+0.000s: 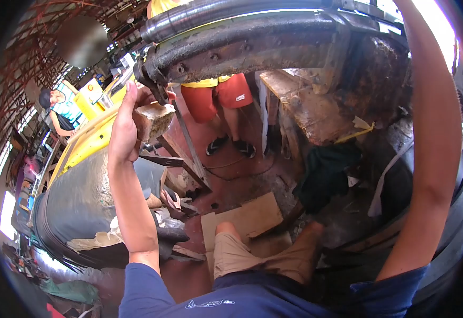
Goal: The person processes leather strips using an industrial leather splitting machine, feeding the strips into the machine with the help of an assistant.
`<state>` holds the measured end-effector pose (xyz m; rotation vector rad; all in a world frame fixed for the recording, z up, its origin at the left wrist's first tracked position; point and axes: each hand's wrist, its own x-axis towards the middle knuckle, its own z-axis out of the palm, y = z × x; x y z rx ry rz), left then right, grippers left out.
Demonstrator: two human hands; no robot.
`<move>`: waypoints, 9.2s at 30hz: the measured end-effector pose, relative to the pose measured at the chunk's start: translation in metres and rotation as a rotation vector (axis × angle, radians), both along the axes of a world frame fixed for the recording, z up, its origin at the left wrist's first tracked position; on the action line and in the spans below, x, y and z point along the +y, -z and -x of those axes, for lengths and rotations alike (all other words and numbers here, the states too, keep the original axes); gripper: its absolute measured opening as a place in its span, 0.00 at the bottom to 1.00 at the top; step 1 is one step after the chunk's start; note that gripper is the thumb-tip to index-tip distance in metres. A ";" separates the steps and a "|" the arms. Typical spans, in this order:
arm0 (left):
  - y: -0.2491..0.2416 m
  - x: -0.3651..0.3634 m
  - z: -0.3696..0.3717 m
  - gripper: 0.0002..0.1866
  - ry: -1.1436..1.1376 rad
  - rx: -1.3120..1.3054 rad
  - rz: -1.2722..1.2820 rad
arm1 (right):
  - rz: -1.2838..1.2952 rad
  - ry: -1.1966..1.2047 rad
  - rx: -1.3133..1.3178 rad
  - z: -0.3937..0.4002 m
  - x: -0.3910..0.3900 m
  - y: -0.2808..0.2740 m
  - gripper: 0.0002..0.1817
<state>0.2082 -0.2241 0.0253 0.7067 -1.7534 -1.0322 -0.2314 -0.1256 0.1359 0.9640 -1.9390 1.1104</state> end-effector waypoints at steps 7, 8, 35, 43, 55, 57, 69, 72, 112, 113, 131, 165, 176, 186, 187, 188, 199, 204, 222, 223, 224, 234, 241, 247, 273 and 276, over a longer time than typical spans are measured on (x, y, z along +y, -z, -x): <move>-0.008 0.012 -0.005 0.28 0.018 -0.031 -0.128 | -0.025 0.126 0.013 0.009 -0.026 -0.038 0.25; -0.011 0.015 -0.003 0.27 0.029 0.032 -0.166 | -0.033 0.161 0.026 0.012 -0.032 -0.044 0.25; -0.065 -0.004 -0.029 0.16 -0.143 0.816 -0.950 | -0.421 -0.046 -0.160 -0.027 -0.004 -0.094 0.31; -0.083 -0.040 0.018 0.12 -0.060 0.375 -0.749 | -0.373 -0.116 -0.127 -0.023 -0.003 -0.095 0.29; -0.097 -0.055 -0.015 0.28 0.221 0.255 -0.825 | -0.331 -0.145 -0.140 -0.022 -0.002 -0.093 0.27; -0.085 -0.060 -0.013 0.30 0.165 0.191 -0.824 | -0.339 -0.133 -0.142 -0.021 -0.002 -0.090 0.28; -0.074 -0.050 0.002 0.23 0.315 0.292 -0.860 | -0.348 -0.103 -0.165 -0.024 -0.005 -0.090 0.29; -0.059 -0.061 0.004 0.22 0.301 0.276 -0.793 | -0.354 -0.083 -0.144 -0.026 -0.005 -0.091 0.29; -0.068 0.028 0.055 0.45 0.031 0.520 -1.179 | -0.108 -0.462 -0.629 -0.127 0.183 0.006 0.29; -0.065 0.025 0.054 0.43 0.044 0.567 -1.209 | -0.099 -0.481 -0.647 -0.133 0.187 0.012 0.28; -0.086 0.043 0.058 0.48 -0.002 0.454 -1.148 | -0.255 -0.517 -0.596 -0.152 0.196 0.029 0.23; -0.193 0.218 0.248 0.25 1.032 0.007 -0.649 | -0.177 -0.336 0.066 0.013 0.245 -0.144 0.12; -0.276 0.196 0.185 0.21 0.411 0.635 -0.383 | -0.096 -1.085 -0.537 -0.141 0.202 -0.133 0.11; -0.409 0.122 -0.065 0.15 0.405 0.811 0.096 | -0.346 -1.642 -0.744 -0.252 0.164 -0.076 0.14; -0.417 0.124 -0.072 0.15 0.367 0.779 0.101 | -0.355 -1.666 -0.764 -0.251 0.165 -0.068 0.14; -0.421 0.125 -0.078 0.15 0.323 0.743 0.118 | -0.364 -1.703 -0.777 -0.252 0.164 -0.061 0.14; -0.218 0.163 0.053 0.13 0.131 0.449 -0.530 | -0.360 -1.616 -1.232 -0.259 0.121 -0.043 0.24; -0.129 0.126 0.068 0.15 0.063 0.285 -0.571 | -0.324 -1.413 -1.490 -0.258 0.109 0.012 0.13; -0.073 0.080 0.075 0.16 0.183 0.339 -0.794 | -0.319 -1.224 -1.496 -0.256 0.073 0.049 0.11; -0.074 0.080 0.076 0.16 0.160 0.327 -0.819 | -0.314 -1.212 -1.482 -0.257 0.069 0.049 0.11; -0.075 0.081 0.075 0.16 0.137 0.315 -0.844 | -0.264 -1.227 -1.486 -0.258 0.064 0.051 0.11; -0.059 0.082 0.067 0.16 0.070 0.250 -0.761 | -0.406 -1.238 -1.472 -0.248 0.021 0.063 0.13; -0.017 0.084 0.057 0.27 0.123 0.345 -0.836 | -0.520 -1.152 -1.424 -0.248 0.030 0.065 0.19; 0.020 0.100 0.048 0.45 0.166 0.207 -0.968 | -0.482 -1.160 -1.336 -0.244 0.028 0.044 0.17; 0.039 0.104 0.017 0.25 -0.010 0.463 -0.883 | -0.585 -1.361 -1.635 -0.233 0.053 0.038 0.12; 0.000 0.040 0.004 0.32 -0.260 0.335 -0.483 | -0.599 -1.367 -1.679 -0.232 0.052 0.032 0.13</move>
